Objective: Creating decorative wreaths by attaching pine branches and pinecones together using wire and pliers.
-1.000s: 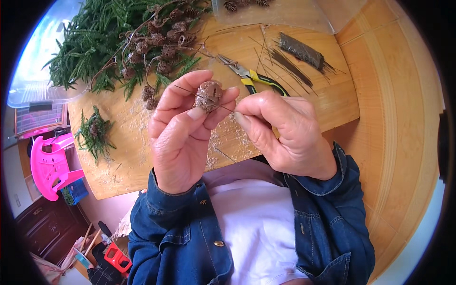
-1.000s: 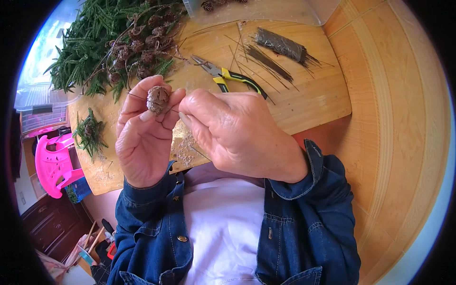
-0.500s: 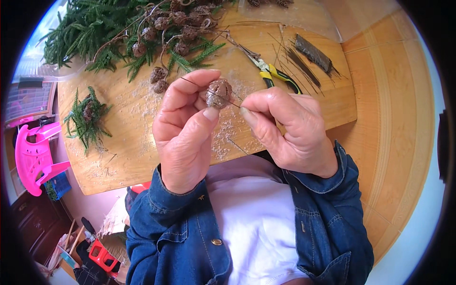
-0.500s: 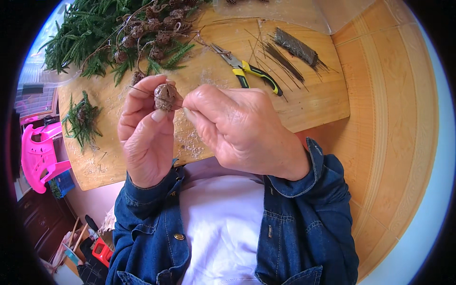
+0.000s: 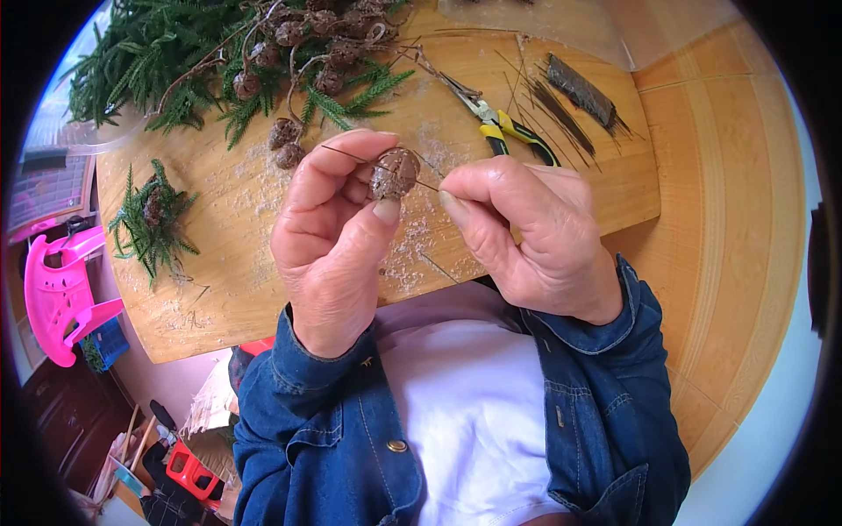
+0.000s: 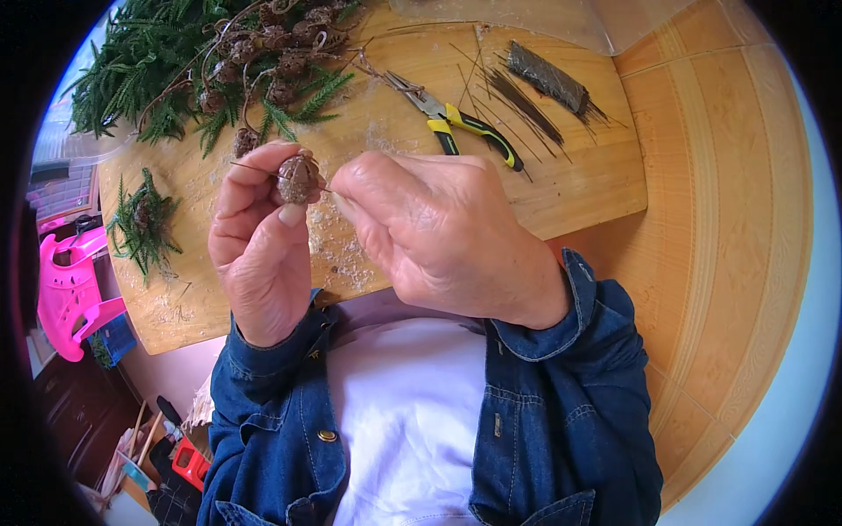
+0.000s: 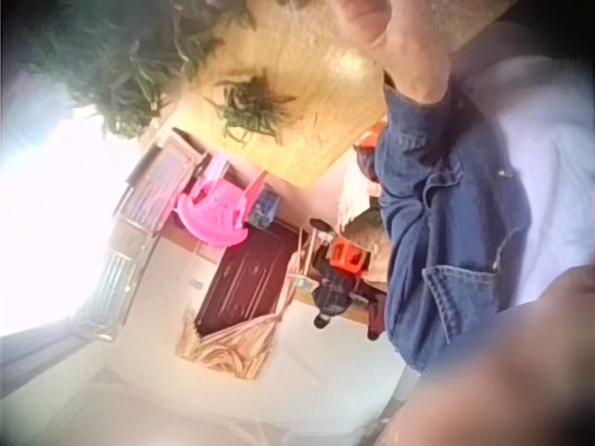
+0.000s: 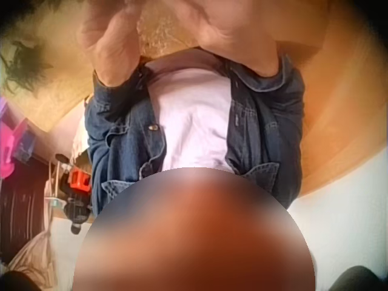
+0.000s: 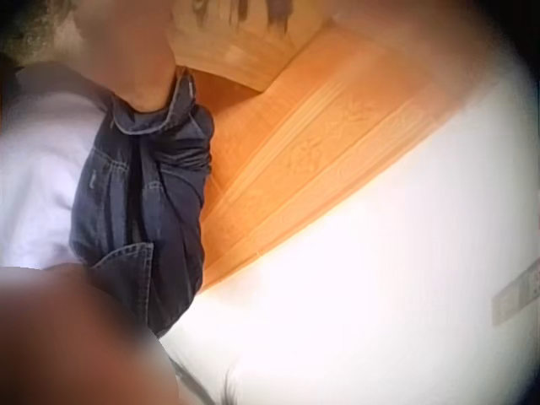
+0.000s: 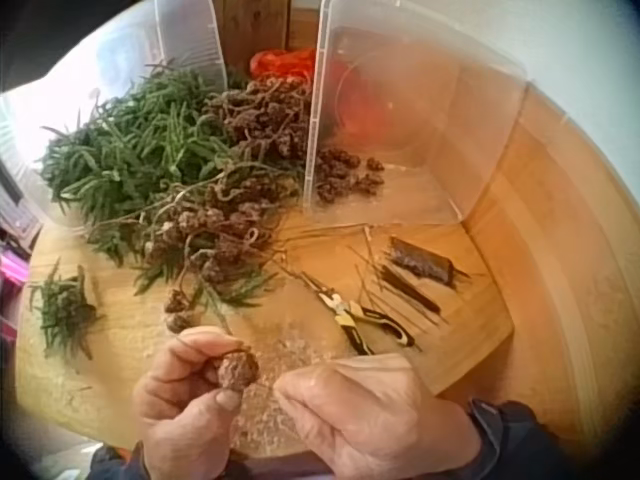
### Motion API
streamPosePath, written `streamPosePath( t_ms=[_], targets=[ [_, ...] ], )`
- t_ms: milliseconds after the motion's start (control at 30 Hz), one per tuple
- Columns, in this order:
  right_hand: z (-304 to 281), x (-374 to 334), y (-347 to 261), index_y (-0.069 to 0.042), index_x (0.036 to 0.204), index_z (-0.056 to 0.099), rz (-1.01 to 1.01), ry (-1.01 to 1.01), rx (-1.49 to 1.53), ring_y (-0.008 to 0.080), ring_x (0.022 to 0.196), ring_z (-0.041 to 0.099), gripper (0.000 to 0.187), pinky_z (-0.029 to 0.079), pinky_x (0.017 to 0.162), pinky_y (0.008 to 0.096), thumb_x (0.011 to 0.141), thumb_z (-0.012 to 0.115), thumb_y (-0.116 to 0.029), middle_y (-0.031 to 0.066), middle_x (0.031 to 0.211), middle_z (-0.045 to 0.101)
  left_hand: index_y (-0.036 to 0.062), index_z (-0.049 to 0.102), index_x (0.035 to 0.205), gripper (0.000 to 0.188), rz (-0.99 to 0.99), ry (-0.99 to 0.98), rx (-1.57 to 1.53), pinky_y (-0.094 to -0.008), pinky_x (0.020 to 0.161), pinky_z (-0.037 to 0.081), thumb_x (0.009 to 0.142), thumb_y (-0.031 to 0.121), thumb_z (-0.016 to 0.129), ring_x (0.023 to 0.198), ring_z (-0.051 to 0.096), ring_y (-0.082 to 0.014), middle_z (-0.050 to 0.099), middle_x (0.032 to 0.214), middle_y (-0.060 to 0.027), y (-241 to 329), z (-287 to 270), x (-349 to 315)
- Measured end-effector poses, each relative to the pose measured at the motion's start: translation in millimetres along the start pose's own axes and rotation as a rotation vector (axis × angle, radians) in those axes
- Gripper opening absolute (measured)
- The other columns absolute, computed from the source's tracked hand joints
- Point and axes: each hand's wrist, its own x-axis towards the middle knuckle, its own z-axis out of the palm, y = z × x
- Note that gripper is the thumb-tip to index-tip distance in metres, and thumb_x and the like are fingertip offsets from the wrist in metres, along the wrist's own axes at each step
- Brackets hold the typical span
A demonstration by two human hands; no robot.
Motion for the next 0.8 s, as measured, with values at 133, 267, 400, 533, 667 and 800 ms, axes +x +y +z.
streamPosePath(
  t_ms=[133,267,400,533,667,800],
  targets=[
    [-1,-2,3,0.003,0.089,0.06,-0.042,-0.002,-0.05,0.0242,0.057,0.061,0.013,0.047,0.051,0.0301,0.078,0.066,0.006,0.0122,0.073,0.062,-0.007,0.049,0.123,0.042,-0.009,0.011,0.03,-0.0279,0.093,0.04,0.082,-0.002,0.055,0.102,0.054,-0.0147,0.057,0.115,-0.0106,-4,-2,-1],
    [0,-5,6,0.002,0.089,0.06,-0.074,0.013,-0.073,0.0271,0.057,0.061,0.014,0.048,0.052,0.0318,0.077,0.066,0.006,0.013,0.073,0.062,-0.0059,0.049,0.123,0.041,0.023,0.032,0.075,-0.0249,0.09,0.04,0.083,-0.004,0.054,0.1,0.053,-0.0122,0.056,0.113,-0.0078,-6,3,-2],
    [1,-8,7,0.002,0.089,0.06,-0.066,0.012,-0.066,0.0278,0.058,0.062,0.015,0.048,0.051,0.0327,0.077,0.066,0.006,0.0131,0.073,0.062,-0.0052,0.05,0.123,0.04,0.04,0.038,0.118,-0.0225,0.089,0.04,0.083,-0.006,0.053,0.1,0.052,-0.0101,0.056,0.112,-0.0054,-7,8,-4],
    [1,-9,8,0.002,0.089,0.06,-0.076,0.017,-0.075,0.0277,0.057,0.061,0.015,0.048,0.051,0.0327,0.077,0.067,0.006,0.013,0.072,0.062,-0.0058,0.049,0.123,0.04,0.025,0.019,0.106,-0.0235,0.091,0.04,0.083,-0.007,0.053,0.101,0.052,-0.0108,0.056,0.114,-0.0059,-8,5,-5],
    [2,-9,12,0.002,0.089,0.06,-0.089,0.029,-0.092,0.0274,0.057,0.061,0.015,0.047,0.051,0.0323,0.077,0.067,0.006,0.0126,0.072,0.062,-0.0063,0.049,0.123,0.04,0.014,0.012,0.106,-0.0243,0.093,0.04,0.083,-0.007,0.053,0.101,0.052,-0.011,0.056,0.115,-0.0064,-8,6,-5],
    [3,-10,13,0.002,0.089,0.06,-0.084,0.049,-0.082,0.0269,0.056,0.06,0.015,0.047,0.05,0.0319,0.076,0.066,0.007,0.0123,0.072,0.062,-0.0064,0.049,0.122,0.04,0.019,0.001,0.1,-0.0248,0.093,0.04,0.083,-0.007,0.053,0.101,0.053,-0.0112,0.056,0.116,-0.0072,-10,5,-6]
  ],
)
